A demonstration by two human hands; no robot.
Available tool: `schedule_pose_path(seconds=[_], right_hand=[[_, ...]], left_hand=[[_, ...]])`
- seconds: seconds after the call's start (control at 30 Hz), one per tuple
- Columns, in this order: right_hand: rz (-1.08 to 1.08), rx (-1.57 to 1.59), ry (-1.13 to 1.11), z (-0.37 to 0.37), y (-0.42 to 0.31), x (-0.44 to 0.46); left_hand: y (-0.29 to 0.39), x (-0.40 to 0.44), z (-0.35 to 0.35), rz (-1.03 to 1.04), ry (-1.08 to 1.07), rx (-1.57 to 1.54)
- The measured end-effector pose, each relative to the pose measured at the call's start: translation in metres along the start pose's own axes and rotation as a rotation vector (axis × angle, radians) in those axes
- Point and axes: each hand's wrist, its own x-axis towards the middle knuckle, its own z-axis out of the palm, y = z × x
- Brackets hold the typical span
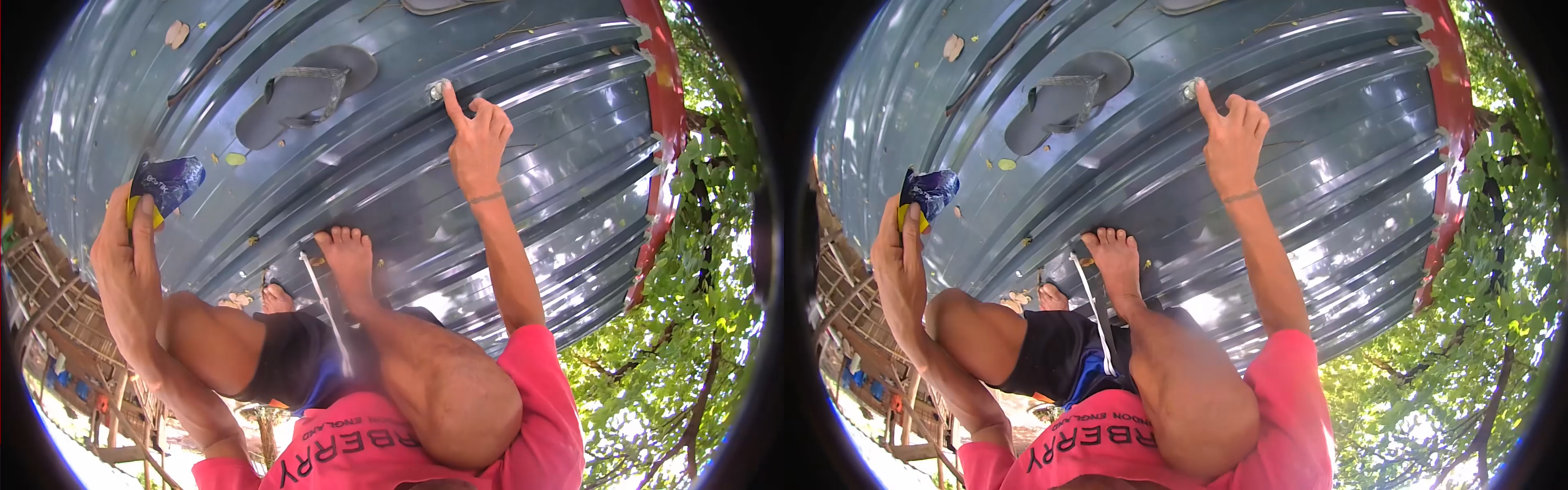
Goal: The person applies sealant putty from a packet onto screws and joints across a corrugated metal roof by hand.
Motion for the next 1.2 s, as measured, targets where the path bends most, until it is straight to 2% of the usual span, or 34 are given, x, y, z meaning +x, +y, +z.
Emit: schedule_pose_path(seconds=[0.17, 0.27, 0.3, 0.37, 0.43, 0.53, 0.63, 0.73, 0.93, 1.13, 1.2], right_hand=[[0.057, -0.119, -0.039, -0.003, -0.028, -0.005], [0.081, -0.157, -0.083, -0.002, -0.040, -0.004], [0.082, -0.146, -0.084, -0.003, -0.041, -0.003], [0.084, -0.122, -0.088, -0.007, -0.042, -0.002], [0.065, -0.055, -0.099, -0.010, -0.039, -0.009], [0.109, 0.121, -0.076, -0.026, -0.030, -0.013], [0.142, 0.244, -0.056, -0.036, -0.024, -0.005], [0.154, 0.286, -0.019, -0.022, -0.024, 0.003], [0.178, 0.248, 0.015, -0.011, -0.034, 0.009], [-0.031, 0.014, -0.004, -0.014, -0.038, -0.002], [-0.034, -0.021, -0.032, -0.017, -0.036, -0.009]], left_hand=[[0.003, 0.000, 0.004, -0.018, -0.011, -0.038], [0.008, 0.000, 0.018, 0.141, 0.007, -0.021], [0.021, 0.000, 0.022, 0.096, -0.032, -0.012], [0.050, -0.001, 0.038, 0.161, -0.066, -0.131], [0.072, 0.001, 0.066, 0.378, -0.053, -0.246], [0.102, 0.005, 0.086, 0.533, -0.097, -0.253], [0.108, 0.011, 0.089, 0.580, -0.228, -0.154], [0.110, 0.023, 0.096, 0.722, -0.392, 0.142], [0.109, 0.024, 0.115, 0.784, -0.414, 0.107], [0.107, 0.029, 0.114, 0.784, -0.371, 0.117], [0.104, 0.028, 0.110, 0.785, -0.367, 0.116]])
